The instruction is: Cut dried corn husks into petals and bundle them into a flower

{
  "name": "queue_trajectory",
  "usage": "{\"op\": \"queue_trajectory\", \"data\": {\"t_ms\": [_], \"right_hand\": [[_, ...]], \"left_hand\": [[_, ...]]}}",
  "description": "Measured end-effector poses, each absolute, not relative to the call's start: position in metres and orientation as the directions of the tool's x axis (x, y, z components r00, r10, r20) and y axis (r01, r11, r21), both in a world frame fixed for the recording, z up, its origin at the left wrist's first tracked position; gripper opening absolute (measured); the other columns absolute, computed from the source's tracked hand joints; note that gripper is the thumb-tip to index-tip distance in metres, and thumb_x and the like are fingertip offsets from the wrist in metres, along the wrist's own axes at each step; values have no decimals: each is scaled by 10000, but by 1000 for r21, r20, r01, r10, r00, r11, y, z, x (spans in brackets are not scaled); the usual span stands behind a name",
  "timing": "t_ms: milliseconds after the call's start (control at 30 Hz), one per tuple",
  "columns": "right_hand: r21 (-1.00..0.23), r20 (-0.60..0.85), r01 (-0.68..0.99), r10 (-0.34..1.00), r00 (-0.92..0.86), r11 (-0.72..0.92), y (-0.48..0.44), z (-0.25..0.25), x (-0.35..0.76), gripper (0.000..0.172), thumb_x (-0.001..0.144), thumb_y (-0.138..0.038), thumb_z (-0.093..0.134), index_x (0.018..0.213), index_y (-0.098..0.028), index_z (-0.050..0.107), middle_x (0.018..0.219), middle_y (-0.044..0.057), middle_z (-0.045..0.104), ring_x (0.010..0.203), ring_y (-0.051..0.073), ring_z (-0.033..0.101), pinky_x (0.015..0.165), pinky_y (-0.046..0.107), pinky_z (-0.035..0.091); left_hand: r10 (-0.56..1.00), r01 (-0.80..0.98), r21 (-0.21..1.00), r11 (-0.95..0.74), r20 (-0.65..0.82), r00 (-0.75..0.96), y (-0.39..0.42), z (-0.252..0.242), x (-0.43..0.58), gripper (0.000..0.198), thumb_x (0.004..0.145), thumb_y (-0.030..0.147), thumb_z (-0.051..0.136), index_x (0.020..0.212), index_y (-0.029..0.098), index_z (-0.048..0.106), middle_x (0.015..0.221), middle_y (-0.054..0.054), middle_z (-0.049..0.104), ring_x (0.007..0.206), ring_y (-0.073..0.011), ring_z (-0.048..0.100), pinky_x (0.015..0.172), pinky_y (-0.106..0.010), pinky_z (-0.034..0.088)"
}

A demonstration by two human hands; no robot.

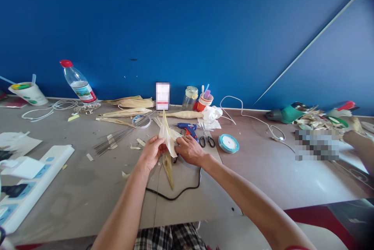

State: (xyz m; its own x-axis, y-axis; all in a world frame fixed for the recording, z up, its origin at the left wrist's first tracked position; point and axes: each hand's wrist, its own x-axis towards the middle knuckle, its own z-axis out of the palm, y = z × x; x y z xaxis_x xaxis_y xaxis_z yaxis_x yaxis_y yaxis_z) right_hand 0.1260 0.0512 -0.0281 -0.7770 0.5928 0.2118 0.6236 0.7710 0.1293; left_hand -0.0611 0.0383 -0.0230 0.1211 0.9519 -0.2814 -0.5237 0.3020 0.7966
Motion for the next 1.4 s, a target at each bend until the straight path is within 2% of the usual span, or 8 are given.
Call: {"op": "queue_trajectory", "data": {"t_ms": [167,300,433,567,767,1167,1300,1400], "right_hand": [[-78,408,640,610,-679,764,35,-14,151,180,787,-161,441,885,-188,590,918,83,560,849,189,518,798,351,391],[-548,594,698,802,-65,462,20,10,169,97,799,-273,459,852,-211,511,770,46,557,678,168,532,662,321,434],[-877,478,179,768,426,446,31,30,176,108,816,-284,426,918,-251,419,655,-44,479,460,95,422,500,247,379],[-907,386,-17,848,362,421,36,22,167,108,841,-317,449,912,-237,441,794,-10,567,533,90,531,579,266,450],[-848,424,346,906,-13,402,17,-12,136,214,882,-344,434,1031,-225,533,843,43,644,764,167,614,784,343,477],[-940,224,277,973,54,201,25,-40,129,231,780,-277,539,995,-207,492,833,21,566,676,137,521,596,246,428],[-882,179,416,975,-135,219,29,-33,140,223,769,-242,513,982,-188,551,825,18,576,637,123,505,593,237,409],[-831,154,508,971,-185,228,28,-30,143,251,766,-221,502,1004,-183,573,773,6,579,574,109,473,580,231,396]], "left_hand": [[953,-636,729,253,-302,32,42,-20,-71,186,603,200,707,731,159,578,633,8,647,553,-117,605,576,-254,500],[948,-630,721,289,-305,87,39,-22,-66,188,606,197,696,735,155,565,669,-10,668,586,-138,633,605,-276,503],[925,-539,752,380,-309,221,32,-27,-49,215,618,240,702,770,138,589,669,-49,681,619,-175,657,626,-299,501],[902,-504,750,430,-338,267,28,-28,-41,224,618,232,710,787,140,597,711,-63,693,644,-181,662,602,-285,496],[957,-564,775,285,-263,122,29,-21,-42,217,629,253,743,747,141,598,740,-30,696,655,-138,645,686,-275,507],[974,-371,905,209,-226,-3,23,-27,-32,245,707,330,663,842,154,559,777,-32,628,716,-156,622,770,-353,495],[831,332,925,-187,329,-449,23,-25,-45,244,758,281,589,969,173,532,977,-75,568,938,-195,548,891,-402,431],[673,658,652,-376,681,-290,18,-22,-48,185,799,215,533,975,162,551,1010,-111,553,1023,-220,506,927,-410,400]]}}
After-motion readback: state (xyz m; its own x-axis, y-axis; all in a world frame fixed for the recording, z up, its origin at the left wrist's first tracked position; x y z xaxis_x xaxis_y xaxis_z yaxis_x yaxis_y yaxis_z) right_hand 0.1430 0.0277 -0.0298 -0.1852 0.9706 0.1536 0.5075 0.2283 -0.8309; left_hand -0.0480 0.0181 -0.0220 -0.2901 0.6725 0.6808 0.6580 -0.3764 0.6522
